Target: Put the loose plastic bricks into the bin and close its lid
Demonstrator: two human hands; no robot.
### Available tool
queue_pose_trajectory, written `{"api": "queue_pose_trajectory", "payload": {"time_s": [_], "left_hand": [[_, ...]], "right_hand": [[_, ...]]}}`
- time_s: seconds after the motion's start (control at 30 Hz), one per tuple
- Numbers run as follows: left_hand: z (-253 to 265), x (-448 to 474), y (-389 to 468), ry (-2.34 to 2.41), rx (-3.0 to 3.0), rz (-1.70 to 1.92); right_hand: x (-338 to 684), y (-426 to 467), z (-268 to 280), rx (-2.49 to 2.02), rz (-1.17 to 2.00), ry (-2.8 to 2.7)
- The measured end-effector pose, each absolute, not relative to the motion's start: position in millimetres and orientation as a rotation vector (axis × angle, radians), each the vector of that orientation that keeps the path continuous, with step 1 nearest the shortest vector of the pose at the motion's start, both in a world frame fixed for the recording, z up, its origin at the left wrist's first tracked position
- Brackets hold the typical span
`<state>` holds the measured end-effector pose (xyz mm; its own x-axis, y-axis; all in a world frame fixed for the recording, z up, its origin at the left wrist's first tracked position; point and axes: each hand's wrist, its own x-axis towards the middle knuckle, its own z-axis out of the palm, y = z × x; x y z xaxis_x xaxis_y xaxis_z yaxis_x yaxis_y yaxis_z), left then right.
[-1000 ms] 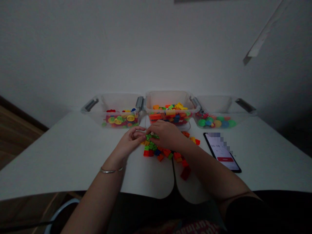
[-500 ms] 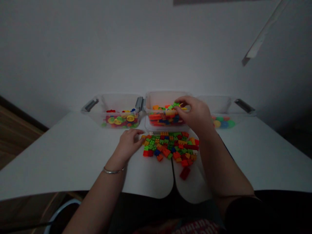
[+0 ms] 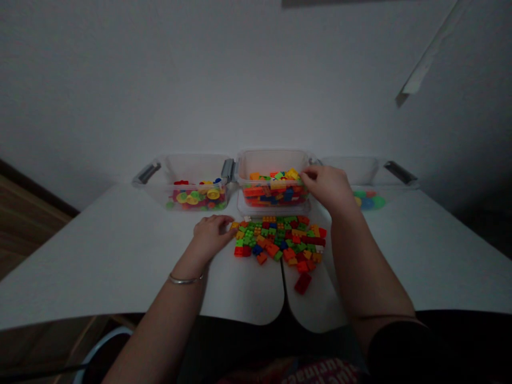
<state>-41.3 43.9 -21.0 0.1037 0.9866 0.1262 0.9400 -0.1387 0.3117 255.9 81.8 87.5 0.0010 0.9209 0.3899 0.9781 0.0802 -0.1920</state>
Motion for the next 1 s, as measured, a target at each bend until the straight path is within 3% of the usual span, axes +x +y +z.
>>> {"api": "queue_pose_trajectory", "payload": {"time_s": [0.37, 0.83, 1.0], "left_hand": [[-11.4, -37.7, 42.5, 1.953, 2.216, 0.38], [-12.6, -37.6, 40.7, 2.076, 2.167, 0.547], [-13.2, -35.7, 40.8, 2.13, 2.187, 0.441]], "right_hand": [[247.7, 79.3, 88.5, -1.874, -0.25, -1.991], [229.2, 59.3, 93.3, -1.352, -0.236, -1.968], [212.1, 48.2, 92.6, -1.126, -0.13, -2.132]]}}
